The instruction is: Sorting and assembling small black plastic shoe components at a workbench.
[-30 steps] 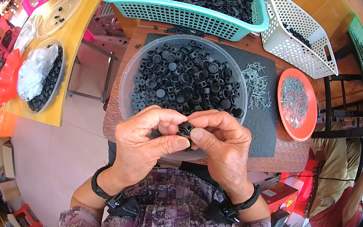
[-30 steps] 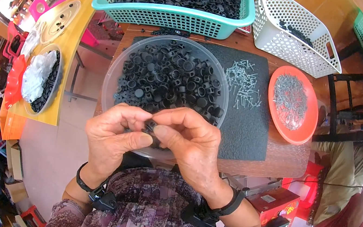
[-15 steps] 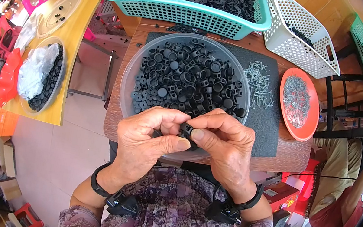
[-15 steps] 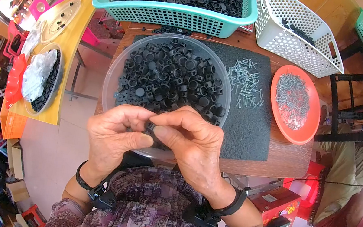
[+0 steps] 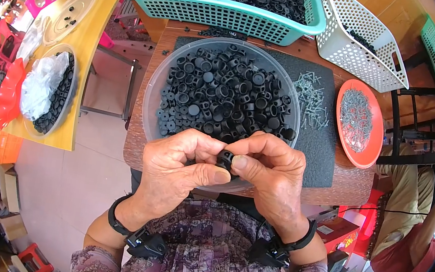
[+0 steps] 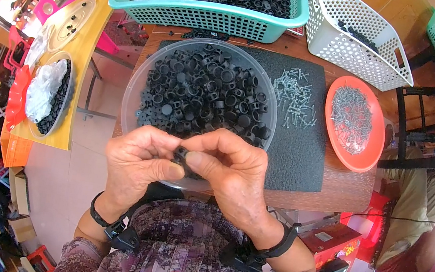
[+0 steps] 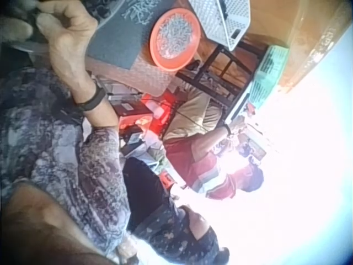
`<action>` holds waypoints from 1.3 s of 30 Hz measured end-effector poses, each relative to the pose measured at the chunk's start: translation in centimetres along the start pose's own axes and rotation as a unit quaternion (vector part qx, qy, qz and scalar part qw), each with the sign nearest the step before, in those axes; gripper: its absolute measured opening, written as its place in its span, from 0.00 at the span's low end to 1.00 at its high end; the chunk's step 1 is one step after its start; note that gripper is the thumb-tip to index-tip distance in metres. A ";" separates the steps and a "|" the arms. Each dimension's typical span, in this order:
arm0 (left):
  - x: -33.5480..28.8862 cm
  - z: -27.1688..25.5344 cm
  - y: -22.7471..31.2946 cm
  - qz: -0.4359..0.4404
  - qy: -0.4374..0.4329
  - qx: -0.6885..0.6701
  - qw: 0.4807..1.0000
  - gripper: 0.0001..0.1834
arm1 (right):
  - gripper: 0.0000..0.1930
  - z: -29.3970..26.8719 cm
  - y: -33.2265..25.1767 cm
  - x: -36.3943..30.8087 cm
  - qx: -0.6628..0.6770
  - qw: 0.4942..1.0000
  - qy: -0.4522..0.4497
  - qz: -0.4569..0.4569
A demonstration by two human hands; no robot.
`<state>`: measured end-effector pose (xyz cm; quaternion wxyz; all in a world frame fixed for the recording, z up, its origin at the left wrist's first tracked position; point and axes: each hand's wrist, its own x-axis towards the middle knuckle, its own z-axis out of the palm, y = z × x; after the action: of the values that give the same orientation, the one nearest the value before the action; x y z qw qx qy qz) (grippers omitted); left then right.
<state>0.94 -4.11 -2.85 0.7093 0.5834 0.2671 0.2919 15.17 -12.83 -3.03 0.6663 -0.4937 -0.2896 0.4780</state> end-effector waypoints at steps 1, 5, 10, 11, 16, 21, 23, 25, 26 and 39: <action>0.0 0.0 0.0 -0.006 -0.002 -0.005 1.000 0.15 | 0.07 -0.1 0.0 0.0 -0.008 1.000 -0.001 0.003; 0.1 -0.3 0.4 -0.013 -0.015 0.012 1.000 0.15 | 0.07 -0.2 -0.3 0.2 -0.014 1.000 -0.012 0.003; 0.2 -0.3 0.3 -0.032 -0.018 -0.046 0.998 0.15 | 0.07 -0.2 -0.5 0.1 -0.044 0.999 -0.015 0.002; 0.2 -0.2 0.3 -0.033 -0.018 -0.046 0.998 0.15 | 0.07 -0.2 -0.4 0.0 -0.044 0.999 -0.015 0.002; 0.1 0.2 0.4 -0.023 -0.015 -0.015 1.000 0.14 | 0.08 -0.3 -0.1 0.0 -0.059 0.998 -0.011 -0.033; 0.2 0.0 0.2 -0.008 -0.018 0.048 0.999 0.15 | 0.09 -0.3 -0.5 -0.1 -0.087 0.995 -0.011 -0.052; 0.3 -0.1 0.0 -0.002 -0.020 0.074 0.997 0.16 | 0.09 -0.4 -0.6 -0.1 -0.100 0.993 -0.012 -0.053; 0.5 -0.2 -0.3 0.035 -0.023 0.085 0.996 0.17 | 0.09 -0.4 -0.7 -0.1 -0.105 0.993 -0.017 -0.056; 0.5 -0.3 -0.5 0.035 -0.023 0.085 0.996 0.17 | 0.09 -0.4 -0.7 -0.2 -0.105 0.993 -0.016 -0.055; 0.3 -0.6 -0.9 0.092 -0.037 0.118 0.988 0.18 | 0.09 -0.1 -0.9 -0.6 -0.203 0.972 -0.014 -0.116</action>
<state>0.86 -3.61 -3.80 0.6149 0.6958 0.2187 0.2999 15.36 -13.46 -2.13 0.5991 -0.5746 -0.4453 0.3355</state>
